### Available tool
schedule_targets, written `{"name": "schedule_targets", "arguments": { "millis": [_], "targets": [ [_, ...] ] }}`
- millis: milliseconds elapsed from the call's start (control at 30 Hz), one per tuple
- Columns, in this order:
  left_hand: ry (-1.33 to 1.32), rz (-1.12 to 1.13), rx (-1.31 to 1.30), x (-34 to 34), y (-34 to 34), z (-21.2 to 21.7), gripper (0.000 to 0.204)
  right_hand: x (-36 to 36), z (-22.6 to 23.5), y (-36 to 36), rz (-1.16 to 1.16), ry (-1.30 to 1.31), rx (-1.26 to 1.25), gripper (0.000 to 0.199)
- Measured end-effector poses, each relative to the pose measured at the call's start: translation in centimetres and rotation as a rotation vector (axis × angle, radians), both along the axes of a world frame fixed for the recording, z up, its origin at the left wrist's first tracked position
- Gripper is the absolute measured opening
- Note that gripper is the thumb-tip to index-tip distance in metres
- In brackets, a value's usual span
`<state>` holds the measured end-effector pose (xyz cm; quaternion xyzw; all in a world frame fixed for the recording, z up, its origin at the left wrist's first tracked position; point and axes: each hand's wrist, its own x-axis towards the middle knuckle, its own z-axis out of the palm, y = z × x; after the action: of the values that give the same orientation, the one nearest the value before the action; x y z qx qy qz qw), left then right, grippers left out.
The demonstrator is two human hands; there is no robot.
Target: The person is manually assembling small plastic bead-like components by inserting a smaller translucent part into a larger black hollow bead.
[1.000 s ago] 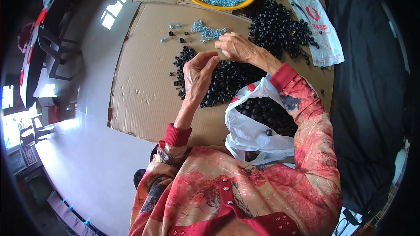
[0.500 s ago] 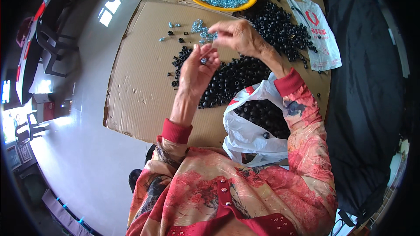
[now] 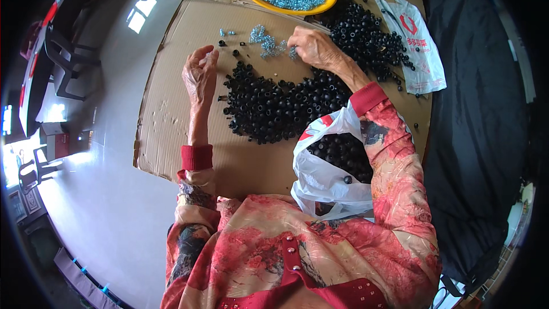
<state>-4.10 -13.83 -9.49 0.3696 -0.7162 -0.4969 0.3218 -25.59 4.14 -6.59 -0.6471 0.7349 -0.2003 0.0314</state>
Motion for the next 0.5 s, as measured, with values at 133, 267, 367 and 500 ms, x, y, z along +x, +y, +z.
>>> {"name": "schedule_targets", "arguments": {
  "millis": [133, 267, 367, 500],
  "targets": [
    [-0.15, -0.019, -0.266, 0.3, 0.7, 0.8, 0.027, -1.3, 0.6, 1.1, -0.065, -0.042, 0.011, 0.013],
    [-0.124, -0.034, -0.322, 0.6, 1.4, 0.8, 0.022, -0.3, 0.5, 1.6, 0.018, -0.077, 0.061, 0.015],
    [-0.142, -0.059, -0.486, 0.0, 3.3, 1.4, 0.019, -1.6, 0.6, 1.7, -0.056, -0.071, -0.028, 0.018],
    [-0.082, -0.227, -0.653, -1.5, 6.5, 2.2, 0.022, -1.7, -0.1, 1.1, -0.074, -0.066, -0.059, 0.02]
  ]
}}
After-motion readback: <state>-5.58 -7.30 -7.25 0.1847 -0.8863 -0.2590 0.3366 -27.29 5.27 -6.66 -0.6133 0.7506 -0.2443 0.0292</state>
